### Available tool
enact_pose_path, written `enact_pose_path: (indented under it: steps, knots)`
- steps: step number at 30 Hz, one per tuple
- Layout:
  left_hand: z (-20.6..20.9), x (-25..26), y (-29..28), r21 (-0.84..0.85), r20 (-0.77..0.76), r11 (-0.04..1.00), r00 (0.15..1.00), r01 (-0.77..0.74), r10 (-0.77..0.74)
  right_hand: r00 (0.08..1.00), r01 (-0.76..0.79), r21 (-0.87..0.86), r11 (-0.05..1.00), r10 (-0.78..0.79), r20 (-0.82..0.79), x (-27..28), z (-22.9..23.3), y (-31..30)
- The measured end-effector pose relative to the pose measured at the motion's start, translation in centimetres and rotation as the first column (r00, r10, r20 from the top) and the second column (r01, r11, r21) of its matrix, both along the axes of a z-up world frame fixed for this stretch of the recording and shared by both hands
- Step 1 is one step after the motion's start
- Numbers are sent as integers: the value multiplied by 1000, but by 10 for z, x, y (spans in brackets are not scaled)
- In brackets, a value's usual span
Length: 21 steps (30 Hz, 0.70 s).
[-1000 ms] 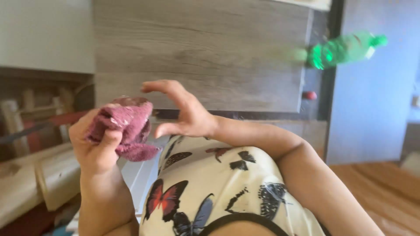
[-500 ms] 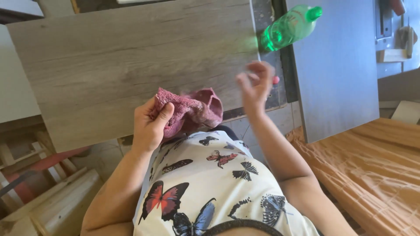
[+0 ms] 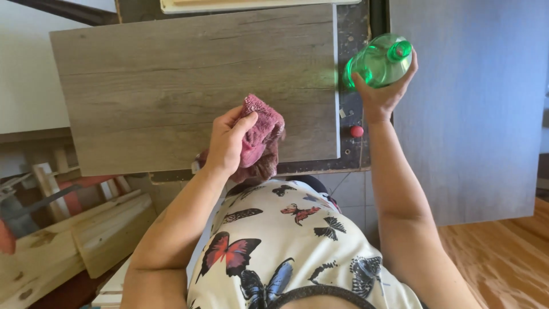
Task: Cleaning or applying a finish to a wooden panel using a cloth and liquid from a bottle.
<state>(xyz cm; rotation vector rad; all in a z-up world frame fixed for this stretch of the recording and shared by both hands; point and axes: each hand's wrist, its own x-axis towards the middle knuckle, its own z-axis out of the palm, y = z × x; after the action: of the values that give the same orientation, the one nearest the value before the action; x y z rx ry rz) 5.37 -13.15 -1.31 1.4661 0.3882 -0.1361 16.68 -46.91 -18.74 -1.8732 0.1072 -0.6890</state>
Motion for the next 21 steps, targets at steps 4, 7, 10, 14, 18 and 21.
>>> enact_pose_path:
  steps: [4,7,10,14,18,21]
  knots:
    - [-10,6,-5,-19,26,999,999,-36,36,962,-201,-193,960,231,144,-22,60,15]
    - [-10,6,-7,-45,91,998,995,-47,51,894,-422,-252,871,446,43,-59,110,45]
    - [3,4,-8,8,189,999,981,-32,29,837,-546,-281,789,500,-220,-91,131,80]
    - [52,-7,-11,190,377,982,923,6,-79,734,-653,-241,718,523,-433,-117,156,122]
    - [25,-19,22,336,535,941,832,-50,-147,671,-688,-252,680,465,-578,-114,176,140]
    - [2,-23,35,409,556,909,812,-82,-177,544,-751,-163,639,461,-701,-106,188,149]
